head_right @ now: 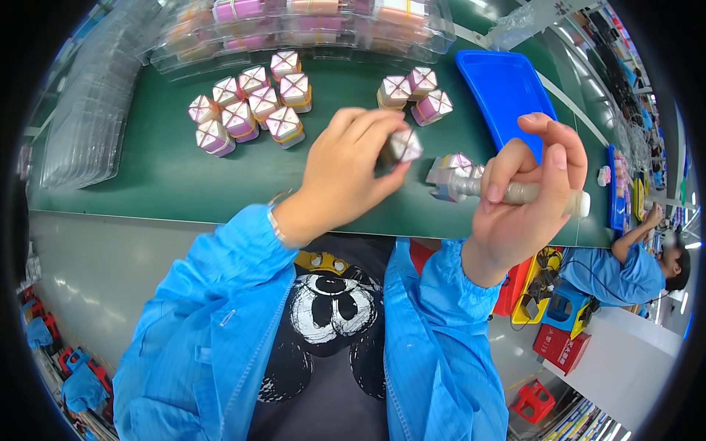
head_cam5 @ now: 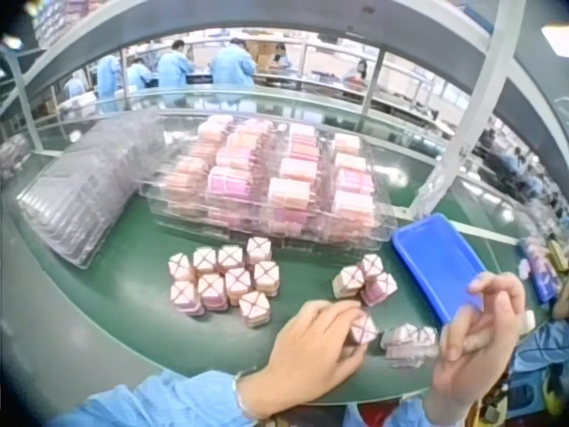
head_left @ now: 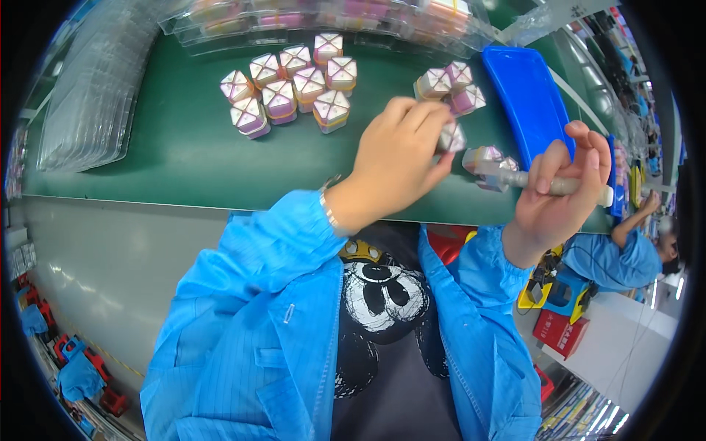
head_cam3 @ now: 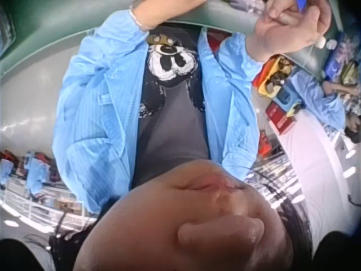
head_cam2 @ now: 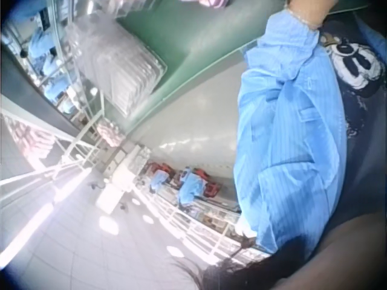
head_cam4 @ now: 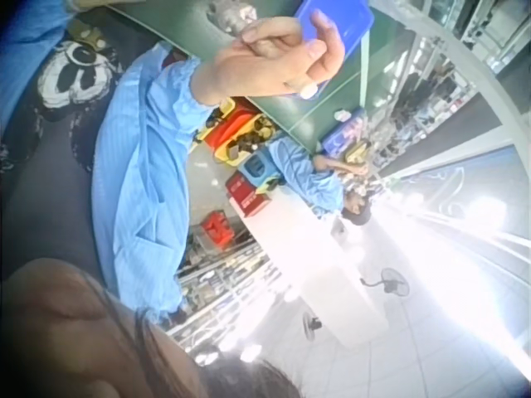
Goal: Assemble small cube-shaped puzzle objects on a production line and apply a substance using an applicator tool.
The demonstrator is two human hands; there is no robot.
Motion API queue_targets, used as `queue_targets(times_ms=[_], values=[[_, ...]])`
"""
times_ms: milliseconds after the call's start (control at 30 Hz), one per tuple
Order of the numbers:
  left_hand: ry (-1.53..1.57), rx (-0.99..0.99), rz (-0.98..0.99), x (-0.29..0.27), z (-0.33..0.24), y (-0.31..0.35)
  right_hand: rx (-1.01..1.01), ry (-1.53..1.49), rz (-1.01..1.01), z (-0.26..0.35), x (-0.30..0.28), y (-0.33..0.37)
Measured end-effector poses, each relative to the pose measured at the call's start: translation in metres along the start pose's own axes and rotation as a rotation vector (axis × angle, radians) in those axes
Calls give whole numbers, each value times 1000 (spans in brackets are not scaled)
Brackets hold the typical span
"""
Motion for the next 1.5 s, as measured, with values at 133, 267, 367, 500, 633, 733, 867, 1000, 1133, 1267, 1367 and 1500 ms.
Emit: queue_targets(times_ms=[133,267,367,500,633,733,867,1000,1133,1267,1367,1500], values=[[377,-158,229,-1,15,37,-12,-194,101,-17,24,-3],[654,-122,238,3,33,54,19,-210,201,-33,54,4],[609,-76,259,2,27,55,46,-171,226,-38,63,7],[496,-49,284,0,21,54,86,-67,254,-39,73,6],[477,-30,267,4,23,55,134,-40,314,-37,80,9],[481,-32,279,4,23,54,139,-36,333,-38,85,11],[498,-52,302,4,24,54,164,-25,363,-48,86,12],[500,-48,287,4,24,55,206,-62,372,-53,88,13],[455,-26,161,-7,14,49,188,-70,367,-52,86,17],[491,-36,101,-2,17,45,187,-102,358,-53,88,17],[537,-55,96,1,21,46,181,-95,342,-55,87,20],[526,-42,81,-1,19,46,170,-88,342,-56,86,21]])
Point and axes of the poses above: each hand's wrist, its own y-axis away from the middle knuckle, its own x-axis out of the palm, z = x × y, the point moved 8 cm from there along -y, towards the middle knuckle, and after that the axes turned 14 degrees about z, right-handed, at the moved point
